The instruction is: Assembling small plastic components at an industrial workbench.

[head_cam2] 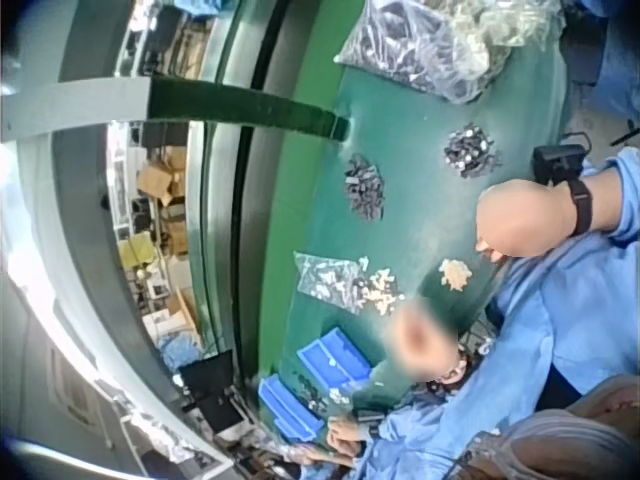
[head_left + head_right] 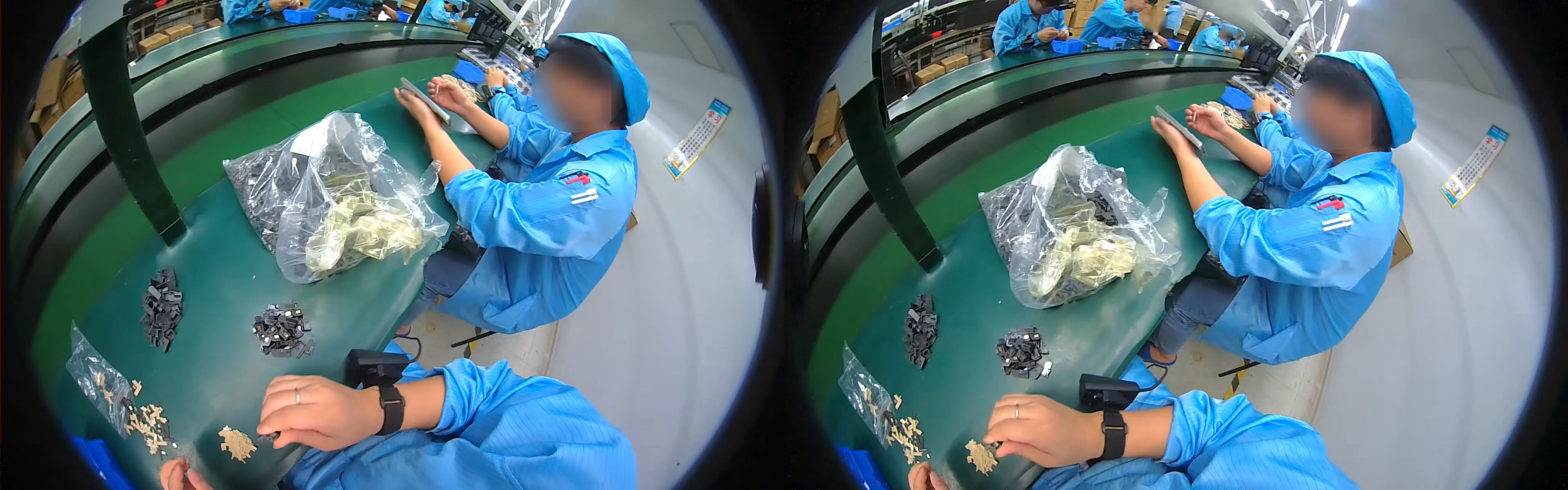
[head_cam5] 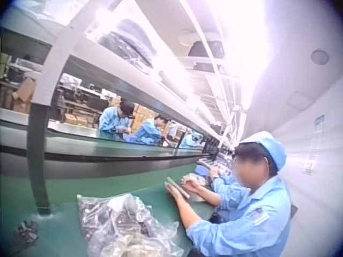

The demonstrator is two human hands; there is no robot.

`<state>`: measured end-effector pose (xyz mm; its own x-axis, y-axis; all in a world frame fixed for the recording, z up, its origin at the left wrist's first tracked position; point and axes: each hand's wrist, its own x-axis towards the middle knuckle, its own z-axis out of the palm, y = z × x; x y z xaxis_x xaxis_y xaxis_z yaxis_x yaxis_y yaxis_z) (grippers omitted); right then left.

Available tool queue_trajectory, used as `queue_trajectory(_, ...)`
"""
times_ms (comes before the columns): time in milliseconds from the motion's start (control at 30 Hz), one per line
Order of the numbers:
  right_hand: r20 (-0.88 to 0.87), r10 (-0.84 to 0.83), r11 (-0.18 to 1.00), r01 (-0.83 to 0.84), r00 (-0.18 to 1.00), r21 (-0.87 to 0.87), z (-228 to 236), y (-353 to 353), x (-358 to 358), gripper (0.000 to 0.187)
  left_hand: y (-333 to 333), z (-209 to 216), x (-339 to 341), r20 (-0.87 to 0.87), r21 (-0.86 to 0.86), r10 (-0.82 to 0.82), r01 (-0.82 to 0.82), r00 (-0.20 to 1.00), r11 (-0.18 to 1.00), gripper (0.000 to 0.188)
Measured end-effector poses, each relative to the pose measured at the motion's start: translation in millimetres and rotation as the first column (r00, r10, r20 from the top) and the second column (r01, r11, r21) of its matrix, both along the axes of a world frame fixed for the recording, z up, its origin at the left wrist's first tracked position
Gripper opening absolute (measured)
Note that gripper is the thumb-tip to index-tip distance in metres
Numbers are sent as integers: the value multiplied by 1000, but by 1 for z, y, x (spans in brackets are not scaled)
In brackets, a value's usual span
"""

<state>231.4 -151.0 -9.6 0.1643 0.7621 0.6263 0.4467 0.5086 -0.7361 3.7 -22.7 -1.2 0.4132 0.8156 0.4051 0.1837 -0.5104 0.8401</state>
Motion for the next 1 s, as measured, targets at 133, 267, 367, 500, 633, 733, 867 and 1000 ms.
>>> queue_trajectory(133, 118, -163, 987, 162, 980, 21, 5, -9, 22, 19, -7, -10, -4, 48, -3, 49, -49, 998, 999, 16)
queue_trajectory(267, 325, -540, 821, 570, 777, 1, 25, -40, 52, 27, 1, -28, 0, 16, -18, 3, -2, 1000, 1000, 13)
queue_trajectory(367, 266, -616, 750, 655, 742, -90, 20, -42, 72, 27, -4, -20, 5, 100, -15, 27, -26, 995, 1000, 13)
queue_trajectory(500, 305, -541, 778, 604, 784, -171, 5, -28, 75, 28, 0, -24, 2, 98, -87, -11, 20, 995, 996, 15)
queue_trajectory(633, 334, -519, 763, 603, 787, -235, 1, -13, 72, 25, 0, -25, 3, 106, -79, -22, 30, 994, 996, 14)
queue_trajectory(733, 332, -500, 764, 588, 800, -265, 5, 0, 72, 21, 0, -24, 1, 87, -83, -30, 38, 996, 996, 14)
queue_trajectory(867, 332, -452, 768, 550, 828, -328, 0, 13, 77, 17, -2, -21, 4, 56, -134, -50, 57, 997, 989, 13)
queue_trajectory(1000, 446, -372, 763, 542, 814, -353, 4, 17, 82, 17, 0, -22, 7, 45, -98, -27, 32, 999, 995, 16)
